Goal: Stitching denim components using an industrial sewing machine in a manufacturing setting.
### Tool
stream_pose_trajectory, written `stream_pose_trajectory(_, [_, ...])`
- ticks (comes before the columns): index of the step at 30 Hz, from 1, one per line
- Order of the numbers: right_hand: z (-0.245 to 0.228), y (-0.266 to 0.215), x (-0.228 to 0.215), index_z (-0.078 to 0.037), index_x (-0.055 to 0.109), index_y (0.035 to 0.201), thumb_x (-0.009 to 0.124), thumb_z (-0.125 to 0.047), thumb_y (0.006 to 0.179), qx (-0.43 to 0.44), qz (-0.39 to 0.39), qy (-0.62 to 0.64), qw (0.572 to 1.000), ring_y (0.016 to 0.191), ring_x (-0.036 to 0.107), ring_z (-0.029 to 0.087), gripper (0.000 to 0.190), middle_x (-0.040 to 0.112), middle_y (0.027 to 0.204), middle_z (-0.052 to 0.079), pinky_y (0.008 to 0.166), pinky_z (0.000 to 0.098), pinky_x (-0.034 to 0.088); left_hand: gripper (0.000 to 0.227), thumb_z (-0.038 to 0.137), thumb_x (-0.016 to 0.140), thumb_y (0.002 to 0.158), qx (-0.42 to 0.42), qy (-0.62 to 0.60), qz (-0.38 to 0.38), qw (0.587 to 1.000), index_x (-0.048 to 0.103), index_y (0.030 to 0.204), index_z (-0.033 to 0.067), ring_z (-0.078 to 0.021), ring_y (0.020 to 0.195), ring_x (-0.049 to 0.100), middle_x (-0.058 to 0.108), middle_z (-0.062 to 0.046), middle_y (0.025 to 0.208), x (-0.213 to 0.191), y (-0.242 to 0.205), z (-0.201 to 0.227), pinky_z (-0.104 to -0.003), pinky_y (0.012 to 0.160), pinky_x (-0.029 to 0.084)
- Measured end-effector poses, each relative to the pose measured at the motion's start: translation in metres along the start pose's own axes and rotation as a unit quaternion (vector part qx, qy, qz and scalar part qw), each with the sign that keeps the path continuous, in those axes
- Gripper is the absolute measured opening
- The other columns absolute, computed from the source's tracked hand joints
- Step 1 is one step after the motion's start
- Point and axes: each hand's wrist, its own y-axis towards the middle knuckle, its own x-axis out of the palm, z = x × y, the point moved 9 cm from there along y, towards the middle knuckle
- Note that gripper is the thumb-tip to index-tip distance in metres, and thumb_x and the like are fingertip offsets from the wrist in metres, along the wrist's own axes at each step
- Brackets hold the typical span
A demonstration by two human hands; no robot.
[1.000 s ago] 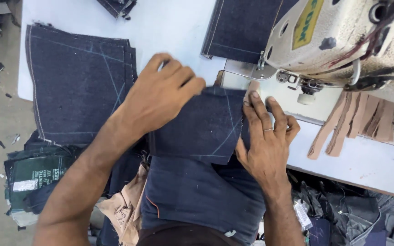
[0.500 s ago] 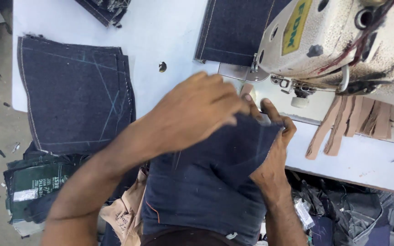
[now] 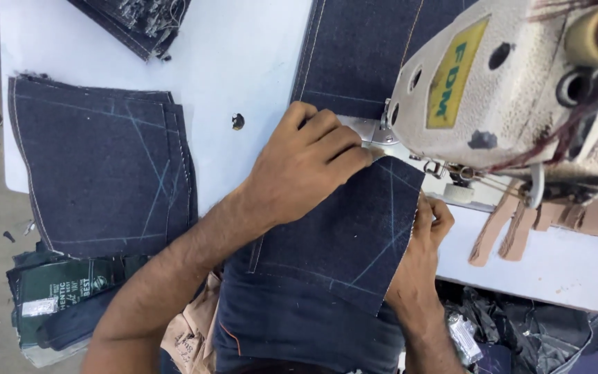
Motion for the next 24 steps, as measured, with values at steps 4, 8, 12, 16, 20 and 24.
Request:
stream_pose_trajectory(4, [0.001, 0.005, 0.000, -0.005, 0.070, 0.117, 0.062, -0.040, 0.091, 0.013, -0.011, 0.009, 1.000, 0.132, 0.041, 0.042, 0.044, 0.062, 0.135, 0.017, 0.112, 0.0584, 0.026, 0.012, 0.019, 0.074, 0.101, 0.006, 0.018, -0.003, 1.000, 0.077, 0.110, 0.0129, -0.0149, 0.100, 0.059, 0.071, 0.001, 0.106, 0.003, 0.002, -0.002, -0.036, 0.086, 0.044])
stream_pose_trajectory(8, [-0.004, 0.014, -0.006, -0.002, 0.069, 0.120, 0.062, -0.042, 0.091, 0.019, -0.017, 0.020, 0.999, 0.131, 0.045, 0.041, 0.051, 0.061, 0.135, 0.021, 0.109, 0.0581, 0.026, 0.014, 0.019, 0.073, 0.099, -0.015, 0.007, -0.022, 1.000, 0.077, 0.110, 0.0116, -0.0162, 0.100, 0.058, 0.070, 0.000, 0.106, 0.004, 0.006, -0.004, -0.036, 0.085, 0.043])
stream_pose_trajectory(12, [-0.003, 0.015, -0.003, -0.002, 0.069, 0.118, 0.063, -0.044, 0.089, 0.025, -0.026, 0.012, 0.999, 0.130, 0.045, 0.043, 0.051, 0.060, 0.132, 0.023, 0.108, 0.0588, 0.026, 0.013, 0.015, 0.071, 0.098, -0.046, 0.009, -0.031, 0.998, 0.076, 0.109, 0.0099, -0.0170, 0.101, 0.057, 0.071, -0.001, 0.109, 0.004, 0.009, -0.003, -0.038, 0.090, 0.044])
stream_pose_trajectory(16, [0.009, -0.004, 0.010, -0.004, 0.069, 0.117, 0.063, -0.039, 0.089, 0.051, -0.031, 0.015, 0.998, 0.128, 0.040, 0.045, 0.045, 0.056, 0.135, 0.024, 0.109, 0.0580, 0.029, 0.016, 0.015, 0.070, 0.097, -0.053, 0.018, -0.044, 0.997, 0.075, 0.112, 0.0098, -0.0180, 0.100, 0.057, 0.071, -0.001, 0.107, 0.008, 0.013, -0.003, -0.040, 0.090, 0.044])
stream_pose_trajectory(20, [0.018, -0.010, 0.012, -0.002, 0.067, 0.121, 0.062, -0.032, 0.089, 0.077, -0.016, 0.042, 0.996, 0.127, 0.036, 0.046, 0.044, 0.051, 0.142, 0.028, 0.109, 0.0568, 0.031, 0.019, 0.014, 0.070, 0.099, -0.061, 0.034, -0.050, 0.996, 0.076, 0.117, 0.0113, -0.0197, 0.103, 0.057, 0.067, -0.002, 0.107, 0.009, 0.014, 0.001, -0.044, 0.096, 0.043])
stream_pose_trajectory(24, [0.002, 0.008, -0.001, -0.003, 0.068, 0.117, 0.063, -0.033, 0.089, 0.036, -0.015, 0.031, 0.999, 0.126, 0.038, 0.044, 0.041, 0.056, 0.135, 0.023, 0.107, 0.0583, 0.030, 0.015, 0.018, 0.073, 0.092, -0.059, 0.026, -0.070, 0.995, 0.079, 0.105, 0.0149, -0.0238, 0.116, 0.056, 0.065, -0.004, 0.123, 0.009, 0.011, 0.005, -0.048, 0.112, 0.041])
